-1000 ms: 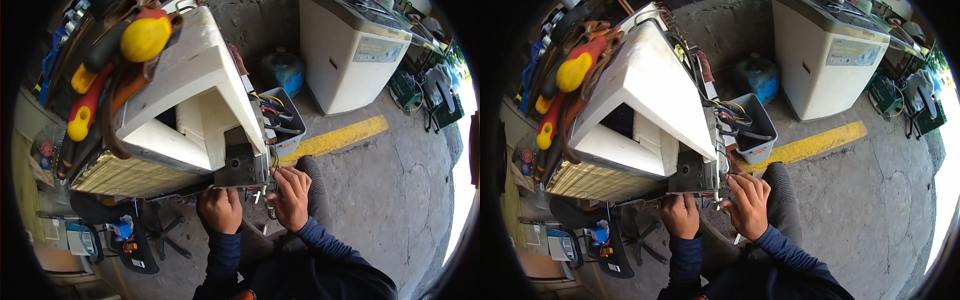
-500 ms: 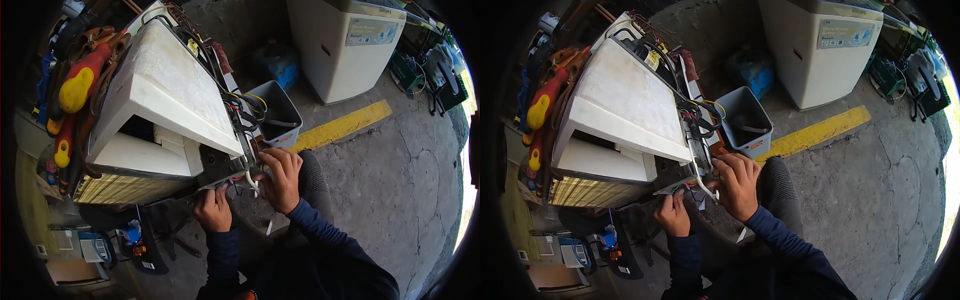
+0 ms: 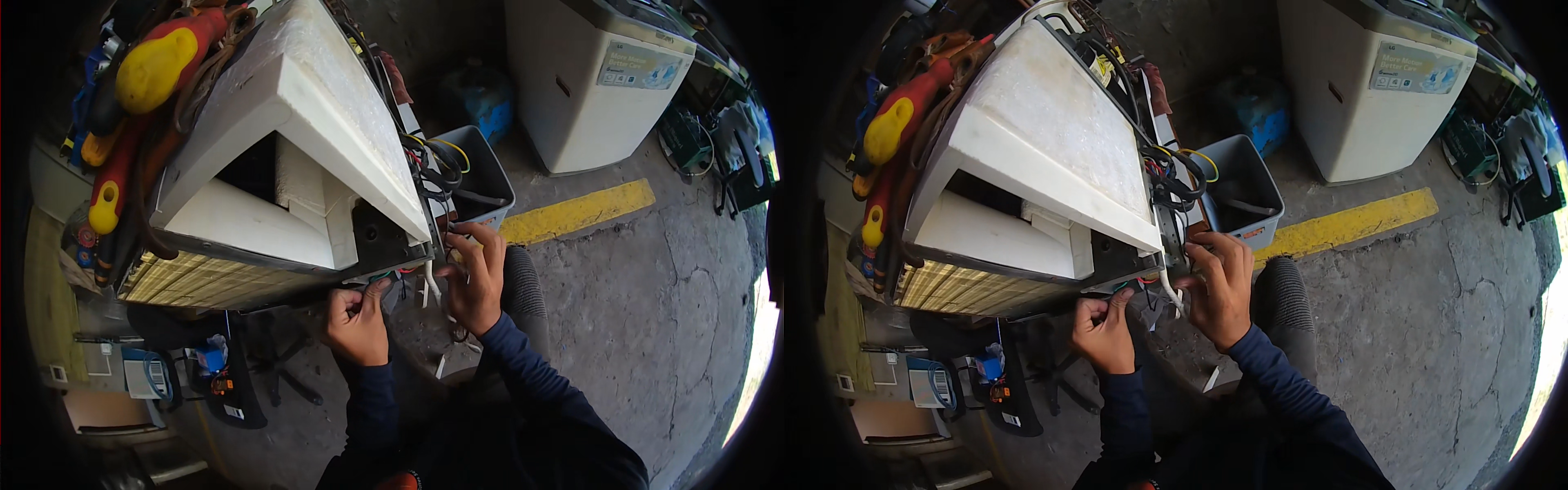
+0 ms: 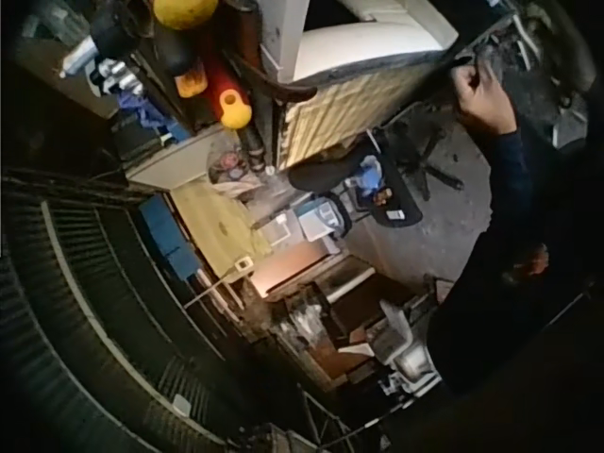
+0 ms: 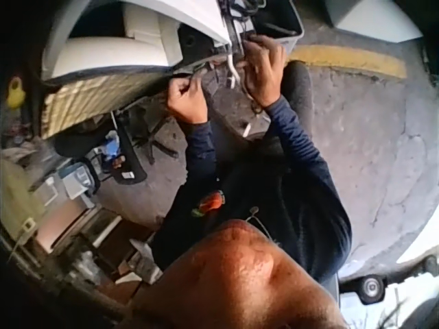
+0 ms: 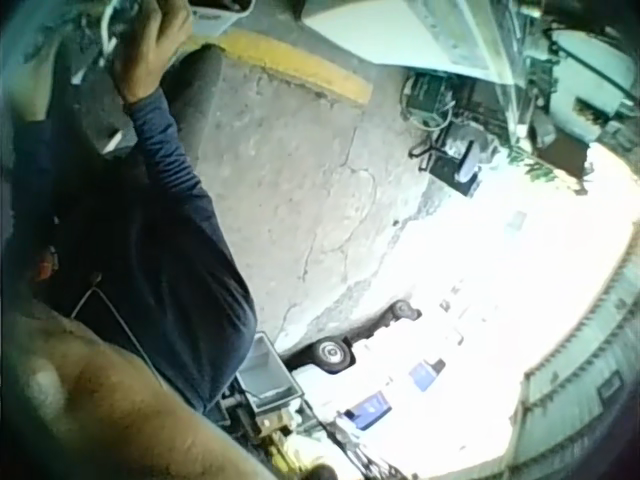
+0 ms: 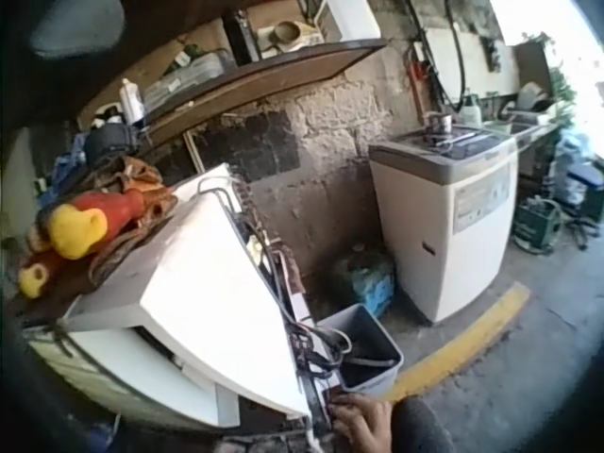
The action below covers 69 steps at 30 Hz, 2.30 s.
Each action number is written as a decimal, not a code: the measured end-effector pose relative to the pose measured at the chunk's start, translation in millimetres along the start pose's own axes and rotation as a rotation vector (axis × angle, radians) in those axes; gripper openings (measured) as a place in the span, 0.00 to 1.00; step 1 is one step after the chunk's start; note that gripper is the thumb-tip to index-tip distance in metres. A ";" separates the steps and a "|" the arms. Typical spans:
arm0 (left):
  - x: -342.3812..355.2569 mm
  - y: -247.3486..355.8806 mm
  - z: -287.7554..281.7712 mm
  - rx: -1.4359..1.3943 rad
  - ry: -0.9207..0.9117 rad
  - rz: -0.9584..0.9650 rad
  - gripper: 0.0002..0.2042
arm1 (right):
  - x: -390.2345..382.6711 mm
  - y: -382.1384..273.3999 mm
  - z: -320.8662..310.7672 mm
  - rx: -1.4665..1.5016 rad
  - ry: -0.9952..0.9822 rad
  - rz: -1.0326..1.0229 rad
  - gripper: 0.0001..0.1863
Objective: Repairing and testing components of an air conditioning unit, including wiring adjustments and checking the remote control with a multimeter.
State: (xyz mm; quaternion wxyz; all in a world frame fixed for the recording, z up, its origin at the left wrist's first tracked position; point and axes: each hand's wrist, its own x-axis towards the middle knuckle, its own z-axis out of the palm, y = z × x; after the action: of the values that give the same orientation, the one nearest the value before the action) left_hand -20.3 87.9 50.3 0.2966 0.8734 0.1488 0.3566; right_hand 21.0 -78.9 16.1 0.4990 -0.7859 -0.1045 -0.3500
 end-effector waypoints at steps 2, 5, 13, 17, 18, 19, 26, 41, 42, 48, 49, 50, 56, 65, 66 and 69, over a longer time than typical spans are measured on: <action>-1.8 -1.4 1.3 0.070 0.003 0.046 0.24 | 2.8 2.0 0.4 0.029 0.004 -0.010 0.24; 4.2 1.8 -2.0 0.053 0.013 0.056 0.24 | -0.8 2.0 2.7 0.028 0.001 0.001 0.24; 4.9 3.9 -3.8 0.012 0.054 -0.030 0.23 | 0.9 -11.1 3.3 -0.174 -0.035 -0.074 0.24; 7.2 30.4 -14.9 0.036 0.040 0.104 0.19 | 2.3 -3.8 -1.9 -0.074 -0.014 -0.048 0.25; 10.1 37.9 -16.7 0.038 0.045 0.101 0.19 | 2.3 -4.7 -2.8 -0.070 -0.017 -0.052 0.25; 14.3 46.8 -18.0 0.033 0.082 0.207 0.18 | 3.1 -6.2 -4.2 -0.049 0.012 -0.012 0.25; 49.8 76.5 -12.8 0.084 0.186 0.639 0.16 | 1.9 -11.4 -11.9 -0.057 0.072 0.087 0.26; 63.9 69.8 -12.6 0.572 0.246 0.814 0.20 | -8.4 8.0 9.2 0.510 -0.107 0.372 0.23; 68.0 67.0 -14.9 0.643 0.231 0.863 0.22 | -8.2 8.7 9.2 0.557 -0.095 0.388 0.22; 87.6 52.1 -29.8 0.684 0.190 1.038 0.27 | -9.1 3.0 5.4 0.366 -0.182 0.431 0.20; 87.8 49.3 -28.6 0.682 0.188 1.037 0.26 | -8.4 2.1 5.3 0.387 -0.185 0.434 0.19; 87.7 46.2 -27.0 0.681 0.186 1.036 0.26 | -7.8 1.2 5.2 0.407 -0.187 0.437 0.18; 83.3 42.6 -22.5 0.655 0.158 1.017 0.24 | -17.4 4.1 21.0 0.402 -0.065 0.374 0.14; 90.6 34.6 -27.0 0.608 0.140 1.072 0.16 | -24.7 -0.8 34.0 0.342 0.037 0.401 0.11; 90.5 36.2 -26.2 0.593 0.134 1.068 0.15 | -26.3 3.5 35.5 0.340 0.060 0.371 0.11; 86.8 40.4 -25.8 0.575 0.122 1.024 0.12 | -30.5 11.4 33.8 0.344 0.014 0.364 0.16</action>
State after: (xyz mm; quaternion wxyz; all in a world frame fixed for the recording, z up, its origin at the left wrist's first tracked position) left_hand 24.2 108.0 136.5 -0.1710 0.8571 -0.1845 0.4495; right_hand 19.6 -49.7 -20.7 0.6810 -0.6927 -0.0157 -0.2369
